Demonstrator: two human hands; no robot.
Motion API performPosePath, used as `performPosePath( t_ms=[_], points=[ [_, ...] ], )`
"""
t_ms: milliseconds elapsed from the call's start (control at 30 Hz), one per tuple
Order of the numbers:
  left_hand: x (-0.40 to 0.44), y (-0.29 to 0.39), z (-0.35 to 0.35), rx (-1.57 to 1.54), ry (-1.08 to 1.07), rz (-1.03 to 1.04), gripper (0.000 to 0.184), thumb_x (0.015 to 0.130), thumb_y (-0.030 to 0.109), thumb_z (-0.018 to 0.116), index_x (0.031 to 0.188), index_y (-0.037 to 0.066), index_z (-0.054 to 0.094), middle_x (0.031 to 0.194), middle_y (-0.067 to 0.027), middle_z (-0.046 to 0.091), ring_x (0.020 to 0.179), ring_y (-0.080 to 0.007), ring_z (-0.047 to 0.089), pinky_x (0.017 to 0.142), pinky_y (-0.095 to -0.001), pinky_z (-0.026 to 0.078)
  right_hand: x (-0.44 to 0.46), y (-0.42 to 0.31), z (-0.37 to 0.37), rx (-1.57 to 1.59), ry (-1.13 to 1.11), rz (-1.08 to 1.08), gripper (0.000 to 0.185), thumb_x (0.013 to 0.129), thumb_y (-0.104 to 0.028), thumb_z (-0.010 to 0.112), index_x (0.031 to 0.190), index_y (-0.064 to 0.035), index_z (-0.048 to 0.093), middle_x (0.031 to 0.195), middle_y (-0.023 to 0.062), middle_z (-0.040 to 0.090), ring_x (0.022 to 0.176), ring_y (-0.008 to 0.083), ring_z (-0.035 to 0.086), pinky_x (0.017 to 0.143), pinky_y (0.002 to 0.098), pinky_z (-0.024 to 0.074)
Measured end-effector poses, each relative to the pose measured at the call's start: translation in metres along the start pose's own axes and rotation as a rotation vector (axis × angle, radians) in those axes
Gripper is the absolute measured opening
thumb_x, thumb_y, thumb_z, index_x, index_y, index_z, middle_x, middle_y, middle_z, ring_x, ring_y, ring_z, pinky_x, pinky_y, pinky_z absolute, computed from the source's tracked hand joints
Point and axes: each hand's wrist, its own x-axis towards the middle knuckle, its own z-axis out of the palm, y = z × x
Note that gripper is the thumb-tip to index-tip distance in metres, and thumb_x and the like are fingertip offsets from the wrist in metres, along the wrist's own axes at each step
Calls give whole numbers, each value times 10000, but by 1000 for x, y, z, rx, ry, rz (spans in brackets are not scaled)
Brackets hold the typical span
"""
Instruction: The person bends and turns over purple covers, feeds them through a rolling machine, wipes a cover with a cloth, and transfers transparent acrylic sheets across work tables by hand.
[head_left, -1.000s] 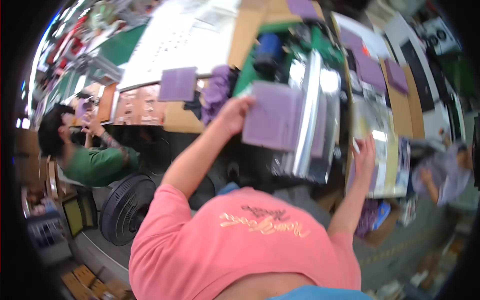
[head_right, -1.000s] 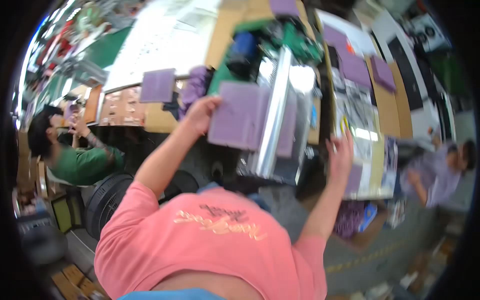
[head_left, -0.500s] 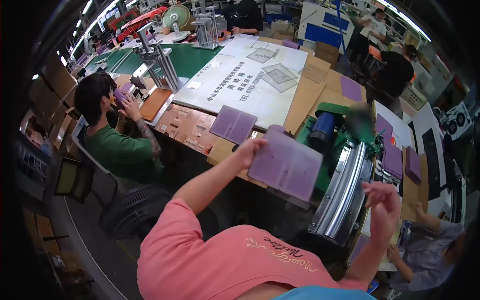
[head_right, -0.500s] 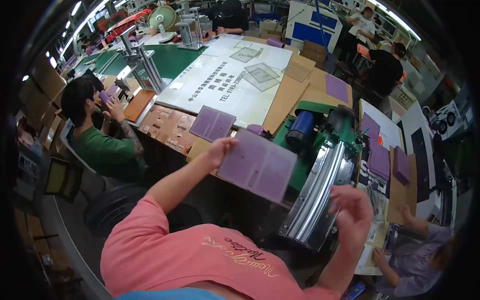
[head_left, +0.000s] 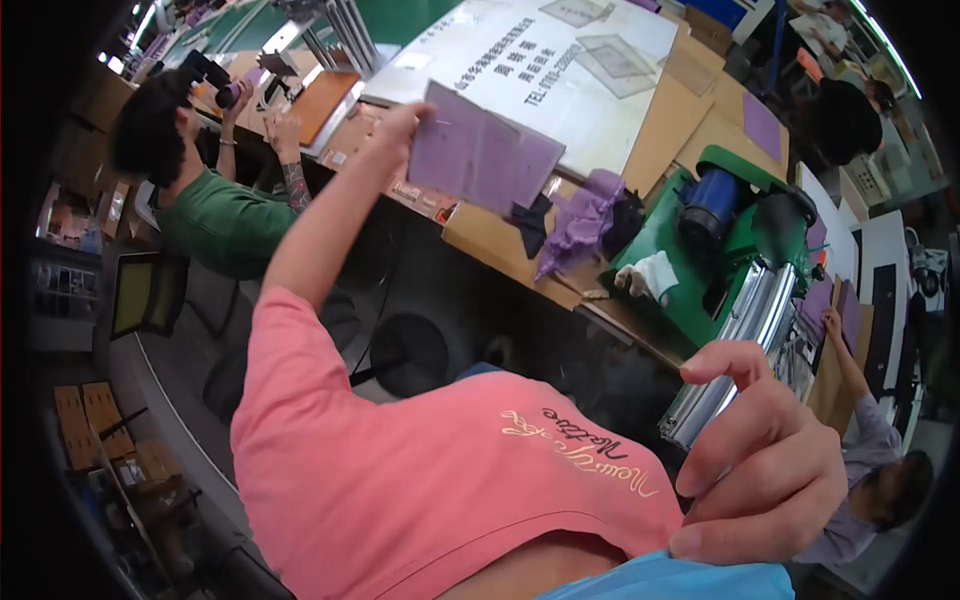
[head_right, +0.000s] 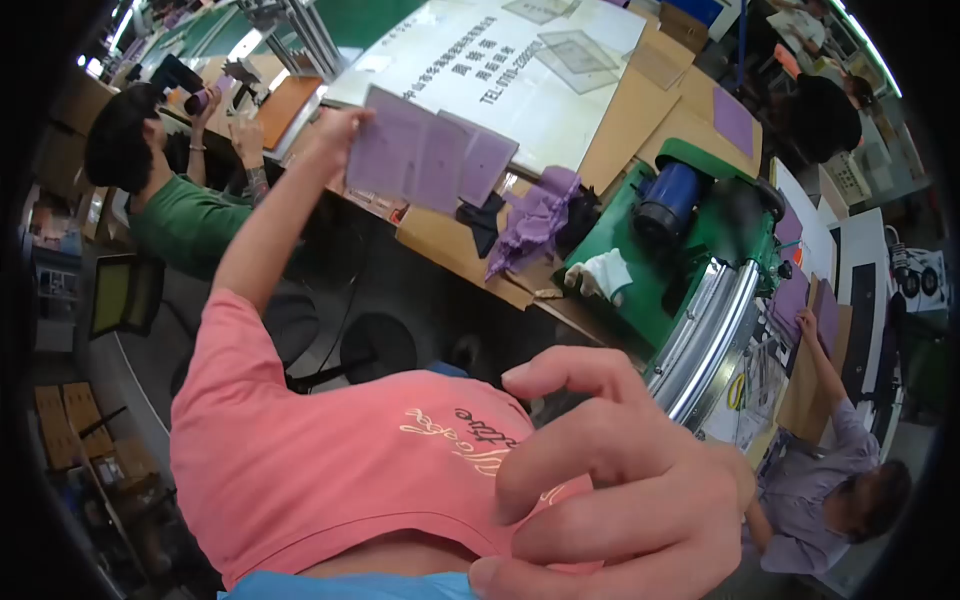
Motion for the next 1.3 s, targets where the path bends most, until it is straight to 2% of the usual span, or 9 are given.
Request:
performPosePath(
  t_ms=[333, 467, 533, 633, 767, 967, 1133, 1200, 1300],
  points=[
    [156, 72, -42, 1060, 414, 966, 566, 791, 139, 531, 1325, 136, 344, 845, -20, 608, 856, -229, 556, 732, -376, 440, 52, 82, 3, 31, -4, 412, 100, 704, -90, 651, 791, -49, 628, 640, 9, 554, 702, 178, 521, 842, 410, 392],
    [202, 25, -78, 1631, 231, 1038, 621, 766, 143, 531, 1340, 71, 304, 1170, -188, 510, 1124, -312, 452, 927, -429, 332, 58, 144, 0, -52, -100, 613, 182, 716, -84, 615, 890, -30, 603, 715, 48, 570, 702, 215, 514, 811, 344, 401],
    [200, -9, -85, 1979, 431, 591, 617, 790, 146, 499, 1362, 87, 276, 1330, -204, 355, 1233, -335, 336, 983, -478, 238, 48, 192, -1, -317, -248, 780, 177, 764, -125, 591, 912, -29, 587, 711, 66, 565, 614, 215, 486, 655, 298, 429],
    [217, -66, -84, 1811, 629, 816, 592, 824, 174, 478, 1369, 83, 266, 1329, -219, 333, 1218, -358, 334, 985, -471, 271, 35, 287, -4, -215, -323, 989, 196, 780, -123, 566, 933, -2, 575, 699, 76, 559, 583, 184, 501, 559, 282, 438],
    [195, -104, -34, 1276, 446, 895, 411, 854, 266, 494, 1142, -27, 505, 1271, -273, 371, 1136, -394, 417, 928, -448, 374, 8, 425, 17, 545, 392, 1488, 162, 813, -118, 542, 933, -10, 553, 703, 70, 548, 558, 148, 484, 522, 239, 425],
    [189, -153, 4, 1049, 313, 692, 372, 865, 286, 441, 1028, -3, 609, 1337, -245, 327, 1223, -401, 323, 1000, -487, 261, 30, 483, 56, 782, 744, 1489, 101, 832, -116, 525, 862, -22, 548, 658, 54, 531, 521, 125, 465, 481, 216, 408],
    [178, -128, -13, 919, 106, 682, 305, 872, 238, 457, 887, -27, 606, 1045, -188, 563, 936, -291, 534, 821, -368, 423, 37, 476, 60, 815, 847, 1447, 101, 848, -115, 511, 802, -32, 544, 620, 41, 516, 490, 106, 449, 448, 197, 393],
    [151, -115, -13, 309, 32, 228, 286, 885, 241, 482, 848, -21, 590, 901, -148, 598, 772, -217, 560, 676, -299, 456, 37, 472, 58, 813, 885, 1431, 116, 854, -114, 505, 778, -36, 543, 605, 36, 510, 478, 99, 443, 434, 189, 387],
    [138, -114, -18, -33, -62, 180, 260, 879, 242, 517, 925, -6, 580, 883, -131, 607, 753, -183, 576, 639, -263, 467, 37, 466, 51, 834, 918, 1384, 124, 859, -116, 502, 767, -43, 542, 590, 28, 502, 466, 87, 432, 420, 181, 376]
  ],
)
